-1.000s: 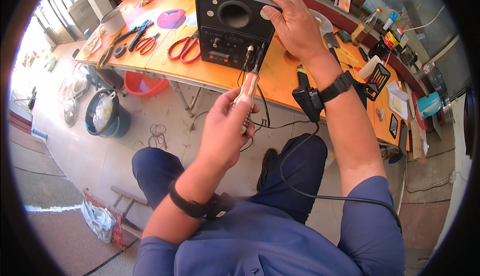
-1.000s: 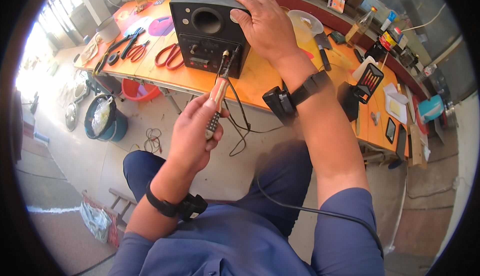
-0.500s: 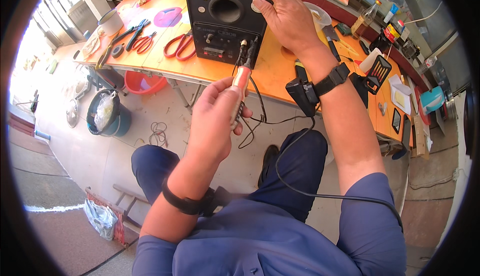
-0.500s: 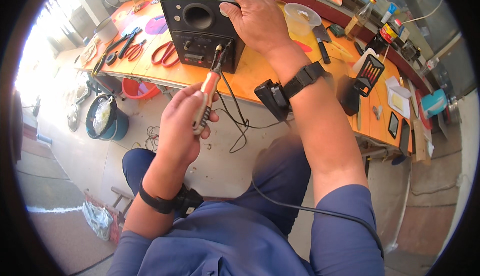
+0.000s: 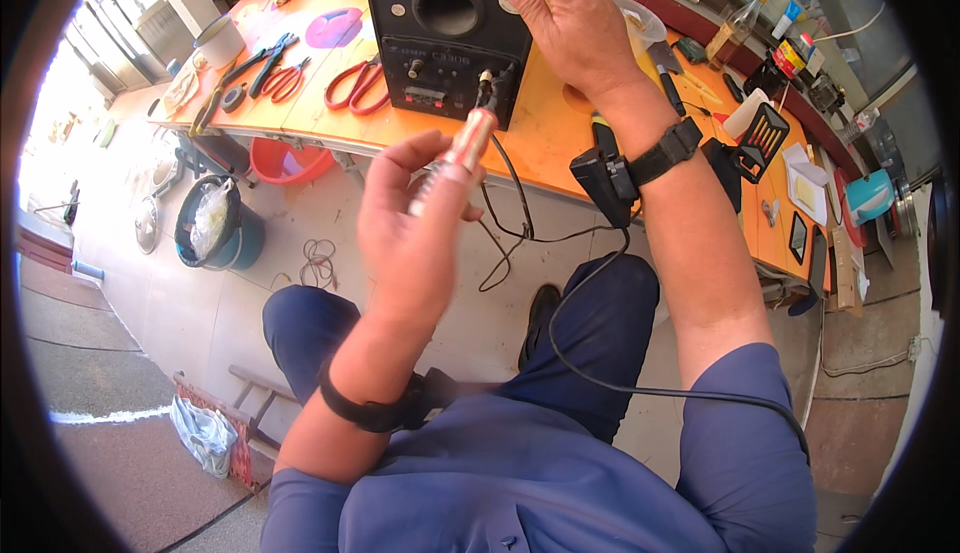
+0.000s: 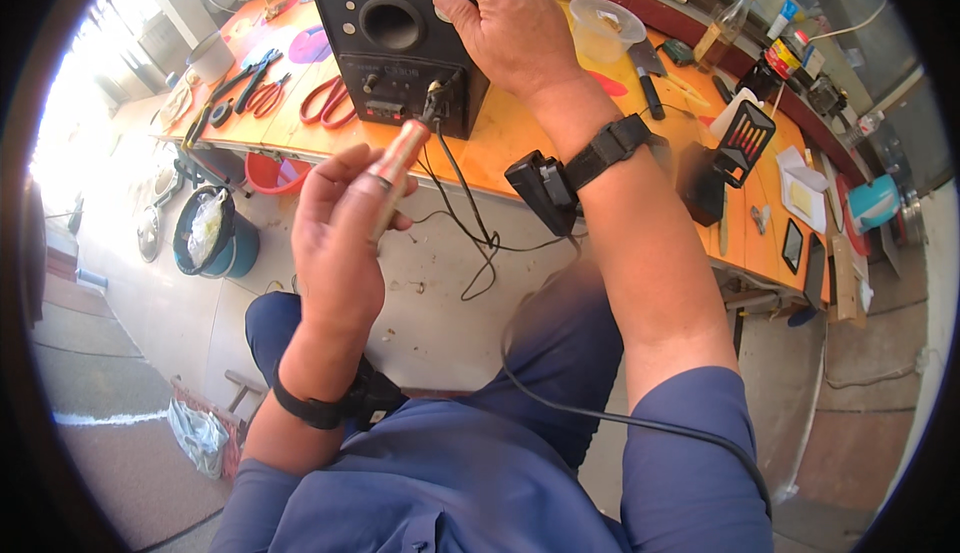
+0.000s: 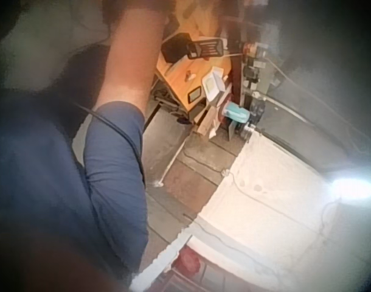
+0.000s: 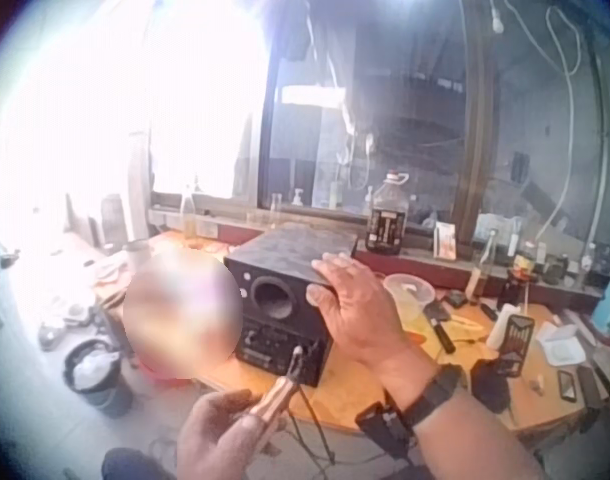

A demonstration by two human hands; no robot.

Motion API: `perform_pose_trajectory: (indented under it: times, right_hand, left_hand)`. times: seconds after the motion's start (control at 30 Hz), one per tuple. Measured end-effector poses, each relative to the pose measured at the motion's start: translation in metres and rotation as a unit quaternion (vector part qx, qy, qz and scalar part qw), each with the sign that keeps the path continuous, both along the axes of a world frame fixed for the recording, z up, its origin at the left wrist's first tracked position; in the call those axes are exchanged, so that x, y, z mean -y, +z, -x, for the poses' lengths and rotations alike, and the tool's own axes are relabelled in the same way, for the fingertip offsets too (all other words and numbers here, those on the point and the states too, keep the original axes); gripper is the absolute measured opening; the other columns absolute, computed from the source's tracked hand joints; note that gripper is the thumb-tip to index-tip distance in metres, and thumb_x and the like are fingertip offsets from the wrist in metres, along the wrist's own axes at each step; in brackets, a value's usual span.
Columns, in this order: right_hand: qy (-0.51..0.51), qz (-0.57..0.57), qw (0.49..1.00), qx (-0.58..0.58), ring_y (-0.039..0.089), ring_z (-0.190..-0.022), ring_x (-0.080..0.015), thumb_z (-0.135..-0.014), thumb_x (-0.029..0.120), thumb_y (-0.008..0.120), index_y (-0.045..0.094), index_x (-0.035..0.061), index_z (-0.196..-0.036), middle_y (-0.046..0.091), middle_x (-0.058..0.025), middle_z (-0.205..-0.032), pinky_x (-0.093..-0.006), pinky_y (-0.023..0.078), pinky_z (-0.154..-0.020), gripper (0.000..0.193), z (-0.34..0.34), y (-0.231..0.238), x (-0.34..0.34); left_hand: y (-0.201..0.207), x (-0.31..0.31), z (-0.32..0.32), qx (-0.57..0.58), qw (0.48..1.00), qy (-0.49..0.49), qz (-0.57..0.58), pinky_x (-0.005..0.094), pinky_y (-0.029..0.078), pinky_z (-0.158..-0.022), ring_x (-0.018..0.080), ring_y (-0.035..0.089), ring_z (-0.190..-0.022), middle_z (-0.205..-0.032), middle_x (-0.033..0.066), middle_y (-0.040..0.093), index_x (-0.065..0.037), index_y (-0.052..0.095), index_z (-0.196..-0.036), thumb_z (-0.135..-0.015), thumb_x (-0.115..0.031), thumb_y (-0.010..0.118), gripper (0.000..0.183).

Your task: The person uses a soldering iron to work on the internal components of a black electronic device. They open the device's front panel, apply the soldering iron to wires and connectors, and then close the panel.

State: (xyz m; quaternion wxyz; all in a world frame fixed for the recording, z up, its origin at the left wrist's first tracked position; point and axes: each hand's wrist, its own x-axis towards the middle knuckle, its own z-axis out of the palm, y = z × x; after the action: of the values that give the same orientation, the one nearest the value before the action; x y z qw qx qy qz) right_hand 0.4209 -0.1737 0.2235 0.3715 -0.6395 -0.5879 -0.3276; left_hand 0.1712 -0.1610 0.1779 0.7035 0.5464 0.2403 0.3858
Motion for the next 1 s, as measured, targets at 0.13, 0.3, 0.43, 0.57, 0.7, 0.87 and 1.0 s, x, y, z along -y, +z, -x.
perform_pose_trajectory:
  times: [0.13, 0.3, 0.43, 0.57, 0.7, 0.87, 1.0]
  right_hand:
    - [0.012, 0.002, 1.000, -0.010, 0.059, -0.122, -0.0397, -0.096, 0.026, 0.065, 0.066, 0.0045, -0.124, 0.066, -0.0211, -0.126, -0.0455, 0.046, -0.107, 0.036, -0.001, 0.000, 0.000]
    - [0.000, -0.005, 1.000, -0.005, 0.059, -0.122, -0.0395, -0.096, 0.026, 0.065, 0.066, 0.0047, -0.124, 0.066, -0.0208, -0.127, -0.0454, 0.046, -0.106, 0.035, 0.000, -0.002, -0.001]
    - [0.009, -0.005, 1.000, -0.006, 0.059, -0.121, -0.0393, -0.096, 0.026, 0.065, 0.067, 0.0049, -0.123, 0.066, -0.0206, -0.127, -0.0454, 0.046, -0.106, 0.035, -0.001, -0.001, 0.000]
    - [0.003, -0.006, 1.000, -0.008, 0.059, -0.121, -0.0393, -0.096, 0.026, 0.066, 0.067, 0.0046, -0.123, 0.066, -0.0207, -0.126, -0.0451, 0.046, -0.106, 0.035, 0.001, -0.001, -0.001]
    - [0.010, -0.006, 1.000, -0.010, 0.059, -0.121, -0.0391, -0.095, 0.026, 0.066, 0.067, 0.0046, -0.123, 0.066, -0.0206, -0.126, -0.0448, 0.046, -0.106, 0.035, 0.000, -0.001, 0.001]
    - [0.009, -0.006, 1.000, -0.007, 0.059, -0.121, -0.0389, -0.096, 0.026, 0.066, 0.066, 0.0043, -0.123, 0.066, -0.0205, -0.126, -0.0448, 0.046, -0.106, 0.035, 0.000, -0.002, 0.000]
    - [0.008, -0.006, 1.000, -0.005, 0.059, -0.122, -0.0390, -0.096, 0.026, 0.065, 0.066, 0.0041, -0.124, 0.065, -0.0206, -0.126, -0.0449, 0.046, -0.106, 0.035, 0.000, -0.002, 0.000]
  left_hand:
    - [0.005, -0.011, 0.004, 0.117, 0.933, -0.143, 0.310, 0.0262, 0.051, -0.058, 0.0184, 0.068, -0.079, -0.117, 0.0188, 0.066, 0.003, 0.055, -0.126, -0.103, -0.023, 0.052, 0.035]
    - [-0.010, -0.013, 0.005, 0.072, 0.886, -0.253, 0.381, 0.0214, 0.042, -0.045, 0.0119, 0.060, -0.063, -0.110, 0.0169, 0.070, 0.000, 0.056, -0.126, -0.104, -0.026, 0.050, 0.034]
    - [-0.015, -0.007, 0.002, -0.235, 0.948, -0.096, -0.194, 0.0381, 0.055, -0.069, 0.0241, 0.068, -0.079, -0.104, 0.0206, 0.069, 0.004, 0.053, -0.130, -0.097, -0.024, 0.064, 0.045]
    - [-0.008, 0.000, 0.000, -0.235, 0.868, 0.037, -0.436, 0.0381, 0.054, -0.067, 0.0237, 0.068, -0.077, -0.103, 0.0192, 0.068, 0.004, 0.050, -0.134, -0.096, -0.021, 0.063, 0.047]
    - [0.000, -0.003, 0.001, -0.024, 0.957, -0.167, 0.236, 0.0257, 0.042, -0.046, 0.0142, 0.059, -0.064, -0.101, 0.0145, 0.068, 0.001, 0.053, -0.128, -0.100, -0.021, 0.054, 0.035]
    - [-0.002, -0.012, -0.002, 0.054, 0.913, -0.193, 0.355, 0.0199, 0.035, -0.041, 0.0103, 0.053, -0.062, -0.102, 0.0129, 0.066, -0.001, 0.055, -0.122, -0.103, -0.026, 0.047, 0.032]
    - [-0.006, -0.014, -0.001, 0.139, 0.853, -0.238, 0.444, 0.0193, 0.036, -0.041, 0.0100, 0.051, -0.062, -0.101, 0.0125, 0.066, -0.001, 0.053, -0.129, -0.104, -0.027, 0.046, 0.037]
